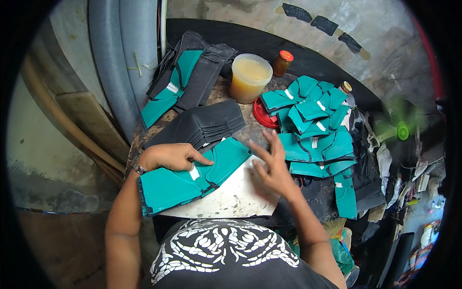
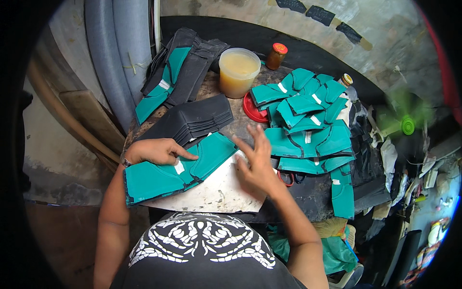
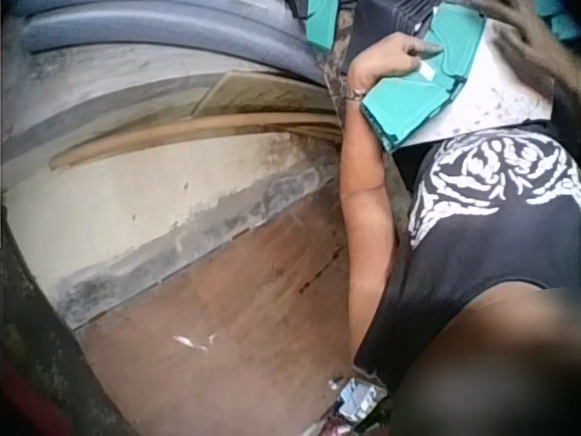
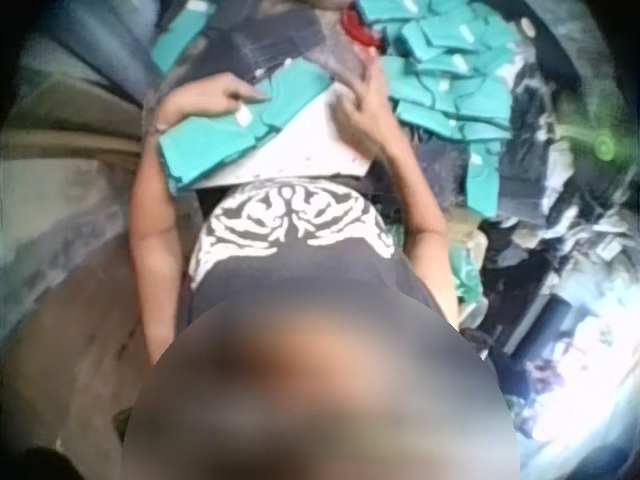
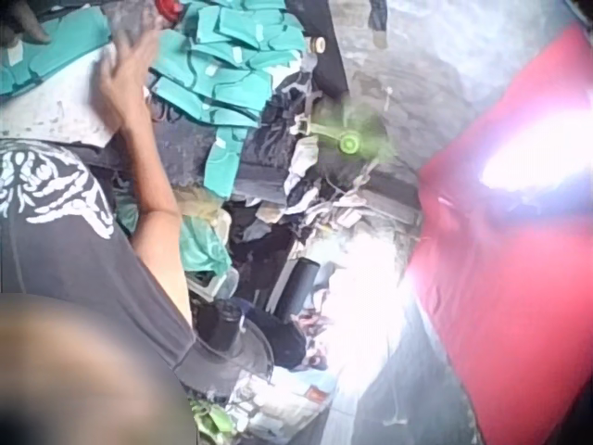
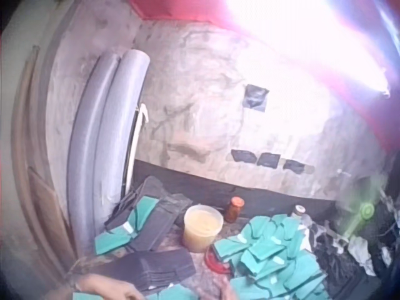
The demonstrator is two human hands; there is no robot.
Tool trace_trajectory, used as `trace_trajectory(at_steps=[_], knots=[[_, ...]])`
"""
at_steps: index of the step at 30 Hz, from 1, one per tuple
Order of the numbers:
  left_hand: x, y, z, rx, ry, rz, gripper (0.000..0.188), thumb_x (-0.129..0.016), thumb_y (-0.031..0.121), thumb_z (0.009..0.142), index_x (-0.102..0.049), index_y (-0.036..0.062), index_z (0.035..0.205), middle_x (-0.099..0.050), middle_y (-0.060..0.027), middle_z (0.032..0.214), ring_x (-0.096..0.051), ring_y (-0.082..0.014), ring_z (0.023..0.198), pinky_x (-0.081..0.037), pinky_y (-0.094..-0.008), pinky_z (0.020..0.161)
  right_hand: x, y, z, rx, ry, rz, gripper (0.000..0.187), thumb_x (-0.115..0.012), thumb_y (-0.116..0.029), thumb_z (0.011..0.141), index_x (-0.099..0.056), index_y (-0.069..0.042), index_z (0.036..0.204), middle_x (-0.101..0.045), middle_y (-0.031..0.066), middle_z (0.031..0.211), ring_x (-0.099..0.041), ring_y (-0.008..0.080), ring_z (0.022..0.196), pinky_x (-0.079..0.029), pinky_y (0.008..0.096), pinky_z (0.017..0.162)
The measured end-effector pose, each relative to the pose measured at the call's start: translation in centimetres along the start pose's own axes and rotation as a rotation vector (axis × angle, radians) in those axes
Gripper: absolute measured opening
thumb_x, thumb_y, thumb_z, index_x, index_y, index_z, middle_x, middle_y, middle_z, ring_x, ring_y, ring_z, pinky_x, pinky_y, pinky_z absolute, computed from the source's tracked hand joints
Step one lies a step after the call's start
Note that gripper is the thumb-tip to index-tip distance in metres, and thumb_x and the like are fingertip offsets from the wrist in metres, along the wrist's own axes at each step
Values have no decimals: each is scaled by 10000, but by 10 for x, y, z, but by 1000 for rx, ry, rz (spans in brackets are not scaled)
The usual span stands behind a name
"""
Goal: The person repeatedly folds green and black fabric pieces on a work table, aligning edges and stacking them into a neat pile. The person handles the fabric by hand without using tools.
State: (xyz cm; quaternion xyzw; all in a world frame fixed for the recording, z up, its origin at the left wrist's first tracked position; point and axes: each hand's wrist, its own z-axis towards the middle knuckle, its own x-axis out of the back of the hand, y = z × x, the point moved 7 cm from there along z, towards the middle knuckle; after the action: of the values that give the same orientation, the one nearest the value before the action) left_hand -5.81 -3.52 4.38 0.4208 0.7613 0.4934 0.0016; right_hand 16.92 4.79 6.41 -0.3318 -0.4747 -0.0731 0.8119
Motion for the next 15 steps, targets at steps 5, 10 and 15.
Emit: trace_trajectory(at_steps=[5, 10, 15], knots=[[-2, -1, -1, -6, 0, 38, 662, -525, -34, 784, -591, 202, 1400, -715, -128, 914, -583, -104, 743, -499, -272, 741, -38, -8, -21, -22, -131, -206, 580, -573, -374, 940, -503, -130, 1461, -138, 251, 1633, -51, 478, 1511, -27, 655, 1165], [-2, 2, 0, -10, 13, 79, 659, -516, -34, 776, -600, 193, 1389, -712, -157, 907, -590, -112, 735, -504, -281, 738, -39, -25, -25, -82, -116, -526, 706, -480, -498, 961, -442, -9, 1469, -135, 240, 1642, -46, 443, 1524, 42, 689, 1143], [-3, 2, 2, 55, -21, 93, 661, -511, -37, 767, -608, 188, 1380, -721, -165, 907, -593, -120, 720, -509, -295, 727, -54, -46, -41, -39, -315, -329, 696, -480, -517, 954, -475, -31, 1453, -158, 229, 1641, -68, 433, 1526, 34, 738, 1114]])
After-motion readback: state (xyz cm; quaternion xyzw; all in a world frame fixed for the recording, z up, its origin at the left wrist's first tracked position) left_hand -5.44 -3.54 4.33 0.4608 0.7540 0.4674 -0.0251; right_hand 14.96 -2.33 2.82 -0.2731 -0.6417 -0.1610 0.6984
